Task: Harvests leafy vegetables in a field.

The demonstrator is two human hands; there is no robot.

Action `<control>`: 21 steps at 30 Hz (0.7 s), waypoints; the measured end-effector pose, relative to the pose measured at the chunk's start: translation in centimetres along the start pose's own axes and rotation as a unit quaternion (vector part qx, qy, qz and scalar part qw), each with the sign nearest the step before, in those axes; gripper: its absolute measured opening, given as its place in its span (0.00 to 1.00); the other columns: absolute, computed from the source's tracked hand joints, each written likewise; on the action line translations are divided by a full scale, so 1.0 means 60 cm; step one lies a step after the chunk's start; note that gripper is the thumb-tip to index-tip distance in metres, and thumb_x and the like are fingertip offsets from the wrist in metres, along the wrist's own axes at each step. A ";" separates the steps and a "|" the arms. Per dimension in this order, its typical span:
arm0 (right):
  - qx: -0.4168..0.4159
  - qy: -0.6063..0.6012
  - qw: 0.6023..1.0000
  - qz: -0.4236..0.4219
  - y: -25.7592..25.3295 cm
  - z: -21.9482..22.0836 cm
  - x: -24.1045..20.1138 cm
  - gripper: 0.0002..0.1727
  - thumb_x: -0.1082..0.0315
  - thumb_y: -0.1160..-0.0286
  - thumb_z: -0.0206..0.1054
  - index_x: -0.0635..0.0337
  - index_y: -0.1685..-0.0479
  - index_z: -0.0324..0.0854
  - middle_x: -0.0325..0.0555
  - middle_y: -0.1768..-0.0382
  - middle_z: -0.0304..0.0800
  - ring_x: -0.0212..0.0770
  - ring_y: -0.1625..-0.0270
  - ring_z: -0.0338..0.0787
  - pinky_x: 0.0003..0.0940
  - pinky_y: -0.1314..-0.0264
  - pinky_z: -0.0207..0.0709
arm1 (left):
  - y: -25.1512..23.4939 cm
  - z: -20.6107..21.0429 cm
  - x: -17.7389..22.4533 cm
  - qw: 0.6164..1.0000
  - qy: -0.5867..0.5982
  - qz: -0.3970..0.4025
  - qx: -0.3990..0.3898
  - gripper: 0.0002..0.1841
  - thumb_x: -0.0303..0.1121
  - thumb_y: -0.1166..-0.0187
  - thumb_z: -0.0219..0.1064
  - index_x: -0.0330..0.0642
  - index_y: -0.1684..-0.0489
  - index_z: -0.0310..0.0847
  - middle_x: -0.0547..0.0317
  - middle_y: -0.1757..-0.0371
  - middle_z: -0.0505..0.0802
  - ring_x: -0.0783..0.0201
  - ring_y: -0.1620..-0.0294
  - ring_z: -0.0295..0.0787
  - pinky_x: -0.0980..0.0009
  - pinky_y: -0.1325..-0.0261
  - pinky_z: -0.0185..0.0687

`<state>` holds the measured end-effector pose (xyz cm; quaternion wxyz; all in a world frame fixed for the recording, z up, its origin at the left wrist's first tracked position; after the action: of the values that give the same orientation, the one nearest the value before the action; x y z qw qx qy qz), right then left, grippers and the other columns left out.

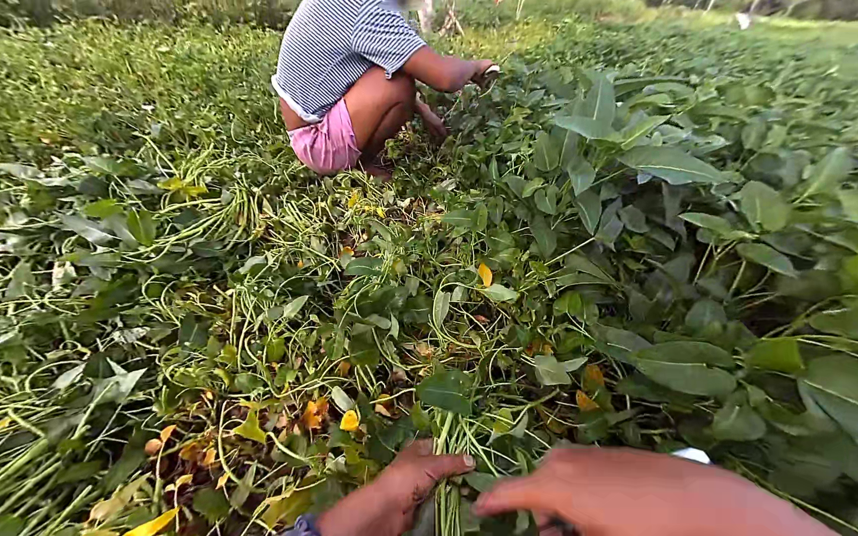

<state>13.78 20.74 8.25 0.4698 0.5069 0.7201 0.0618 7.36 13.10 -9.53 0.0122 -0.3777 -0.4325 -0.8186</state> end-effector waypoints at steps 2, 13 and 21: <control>0.123 -0.078 0.989 0.023 0.010 -0.109 0.057 0.31 0.39 0.11 0.52 0.46 0.19 0.74 0.45 0.63 0.88 0.38 0.69 0.83 0.40 0.62 0.79 | 0.003 0.007 -0.006 1.000 0.004 0.017 0.004 0.12 0.29 0.21 0.71 0.35 0.45 0.80 0.54 0.61 0.94 0.63 0.60 0.94 0.64 0.51 0.91; 0.129 -0.139 0.905 0.381 -0.209 -0.061 0.376 0.39 0.43 0.04 0.36 0.73 0.27 0.74 0.68 0.32 0.81 0.58 0.34 0.85 0.55 0.28 0.73 | 0.008 0.039 -0.023 0.997 -0.001 0.054 0.046 0.07 0.24 0.21 0.70 0.35 0.51 0.80 0.56 0.65 0.93 0.66 0.64 0.92 0.68 0.54 0.90; 0.194 -0.127 0.936 0.263 -0.105 -0.089 0.390 0.26 0.57 0.02 0.41 0.47 0.11 0.64 0.60 0.44 0.88 0.53 0.52 0.88 0.52 0.43 0.78 | 0.044 0.000 -0.046 0.995 -0.095 0.008 -0.018 0.10 0.26 0.24 0.73 0.39 0.50 0.82 0.60 0.63 0.96 0.67 0.60 0.94 0.66 0.49 0.90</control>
<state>4.55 38.24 -6.77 0.4167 0.7634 0.4929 -0.0231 10.22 10.60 -9.45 -0.0289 -0.4577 -0.4139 -0.7864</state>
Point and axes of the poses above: each hand's wrist, its own y-axis away from the middle knuckle, its own z-axis out of the palm, x = y × z, the point moved 10 cm from there along -y, towards the middle knuckle
